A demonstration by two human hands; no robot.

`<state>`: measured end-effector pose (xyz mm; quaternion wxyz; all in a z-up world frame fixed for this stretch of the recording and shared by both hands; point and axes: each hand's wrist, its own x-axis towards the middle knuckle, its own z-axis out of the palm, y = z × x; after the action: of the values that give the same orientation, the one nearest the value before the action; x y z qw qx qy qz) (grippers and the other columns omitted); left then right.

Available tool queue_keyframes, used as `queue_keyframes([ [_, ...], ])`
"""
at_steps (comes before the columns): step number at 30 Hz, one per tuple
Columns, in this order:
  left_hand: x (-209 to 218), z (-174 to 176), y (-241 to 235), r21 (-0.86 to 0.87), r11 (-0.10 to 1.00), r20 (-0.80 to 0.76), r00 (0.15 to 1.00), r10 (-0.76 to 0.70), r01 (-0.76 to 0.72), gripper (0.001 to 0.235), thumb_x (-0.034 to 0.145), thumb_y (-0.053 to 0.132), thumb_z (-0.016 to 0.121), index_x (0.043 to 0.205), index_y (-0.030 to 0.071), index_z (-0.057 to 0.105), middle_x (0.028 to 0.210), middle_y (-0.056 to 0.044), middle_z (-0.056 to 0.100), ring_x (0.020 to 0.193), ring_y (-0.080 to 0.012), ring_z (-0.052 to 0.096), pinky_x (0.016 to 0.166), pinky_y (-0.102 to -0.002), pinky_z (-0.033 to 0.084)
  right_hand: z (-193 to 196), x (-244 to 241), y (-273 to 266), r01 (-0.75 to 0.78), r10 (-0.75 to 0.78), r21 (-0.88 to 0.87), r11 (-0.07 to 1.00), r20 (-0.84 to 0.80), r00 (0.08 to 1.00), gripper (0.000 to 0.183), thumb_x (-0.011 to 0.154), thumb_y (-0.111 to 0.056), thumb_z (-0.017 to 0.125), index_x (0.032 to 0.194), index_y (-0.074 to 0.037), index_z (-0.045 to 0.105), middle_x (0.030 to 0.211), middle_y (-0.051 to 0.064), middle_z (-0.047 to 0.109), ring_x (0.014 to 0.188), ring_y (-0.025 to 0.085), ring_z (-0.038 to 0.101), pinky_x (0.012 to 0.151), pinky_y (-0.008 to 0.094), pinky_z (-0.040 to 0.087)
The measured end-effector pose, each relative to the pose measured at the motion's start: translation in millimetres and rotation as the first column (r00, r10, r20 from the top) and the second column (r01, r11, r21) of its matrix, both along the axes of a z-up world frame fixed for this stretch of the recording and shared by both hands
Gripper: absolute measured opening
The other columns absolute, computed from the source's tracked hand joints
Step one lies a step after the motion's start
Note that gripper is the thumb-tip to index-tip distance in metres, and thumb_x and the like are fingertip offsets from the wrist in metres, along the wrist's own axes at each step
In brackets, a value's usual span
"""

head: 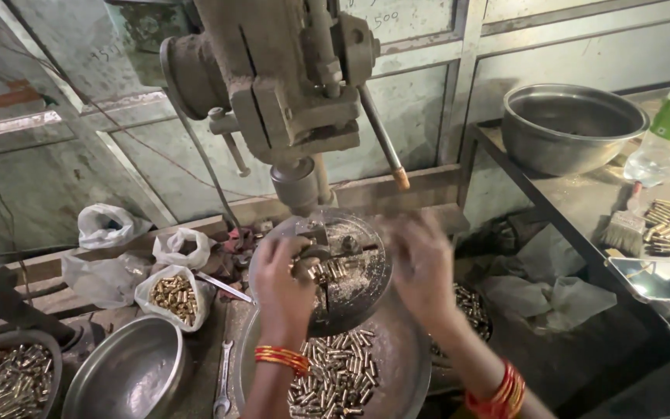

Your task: Feeding small brass metal casings into a fixture on an industrial press for processing.

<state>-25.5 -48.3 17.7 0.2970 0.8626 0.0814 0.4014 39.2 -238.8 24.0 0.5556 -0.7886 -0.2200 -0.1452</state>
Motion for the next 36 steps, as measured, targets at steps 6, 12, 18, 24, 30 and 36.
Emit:
queue_keyframes([
  [6, 17, -15, 41, -0.173, 0.943, 0.113, 0.957, -0.267, 0.283, 0.080, 0.070, 0.009, 0.086, 0.139, 0.000, 0.047, 0.134, -0.020, 0.060, 0.124, -0.0327, 0.058, 0.105, -0.042, 0.045, 80, 55, 19, 0.055, -0.141, 0.143, 0.988, 0.706, 0.694, 0.061, 0.077, 0.003, 0.075, 0.134, 0.005, 0.051, 0.118, 0.027, 0.059, 0.101, 0.041, 0.064, 0.073, 0.043, 0.056],
  [12, 25, -24, 44, -0.356, 0.833, 0.086, 0.902, -0.422, 0.424, 0.082, 0.072, 0.016, 0.082, 0.145, 0.001, 0.046, 0.137, -0.015, 0.063, 0.127, -0.0245, 0.061, 0.111, -0.036, 0.045, 43, 191, 62, 0.120, -0.163, 0.118, 0.986, 0.499, 0.851, 0.026, 0.089, 0.003, 0.060, 0.113, -0.004, 0.065, 0.084, 0.018, 0.071, 0.074, 0.033, 0.073, 0.069, 0.042, 0.055],
  [18, 26, -32, 52, -0.302, 0.863, 0.062, 0.912, -0.406, 0.405, 0.079, 0.072, 0.011, 0.082, 0.143, -0.001, 0.048, 0.142, -0.016, 0.059, 0.132, -0.0275, 0.057, 0.113, -0.037, 0.043, 51, 231, 79, 0.015, -0.146, 0.210, 0.978, 0.624, 0.768, 0.031, 0.091, -0.007, 0.074, 0.120, 0.000, 0.065, 0.096, 0.023, 0.073, 0.090, 0.043, 0.071, 0.072, 0.042, 0.057],
  [24, 9, -27, 26, -0.396, 0.798, 0.177, 0.891, -0.419, 0.454, 0.075, 0.079, 0.001, 0.077, 0.146, -0.001, 0.043, 0.143, -0.016, 0.056, 0.135, -0.0275, 0.053, 0.114, -0.038, 0.040, 51, 170, 49, -0.078, 0.045, 0.142, 0.987, 0.225, 0.973, 0.031, 0.086, 0.004, 0.057, 0.114, -0.001, 0.069, 0.073, 0.014, 0.070, 0.064, 0.016, 0.062, 0.057, 0.036, 0.052],
  [30, -7, -10, -7, 0.049, 0.999, 0.072, 0.997, 0.007, -0.011, 0.049, 0.084, 0.012, 0.086, 0.128, 0.008, 0.065, 0.119, -0.018, 0.066, 0.110, -0.0371, 0.062, 0.093, -0.046, 0.049, -89, 128, -25, -0.119, 0.112, 0.054, 0.991, 0.126, 0.986, 0.011, 0.093, -0.004, 0.066, 0.104, -0.001, 0.064, 0.069, 0.011, 0.064, 0.063, 0.011, 0.059, 0.058, 0.034, 0.050],
  [36, -3, 16, -10, 0.268, 0.963, 0.044, 0.998, -0.047, 0.034, 0.032, 0.077, 0.011, 0.085, 0.107, 0.009, 0.076, 0.101, -0.016, 0.072, 0.096, -0.0376, 0.066, 0.085, -0.045, 0.051, -456, 204, -110, 0.132, -0.029, -0.397, 0.908, 0.254, 0.967, 0.015, 0.085, -0.016, 0.066, 0.083, -0.004, 0.076, 0.087, 0.019, 0.074, 0.082, 0.037, 0.071, 0.072, 0.049, 0.055],
])
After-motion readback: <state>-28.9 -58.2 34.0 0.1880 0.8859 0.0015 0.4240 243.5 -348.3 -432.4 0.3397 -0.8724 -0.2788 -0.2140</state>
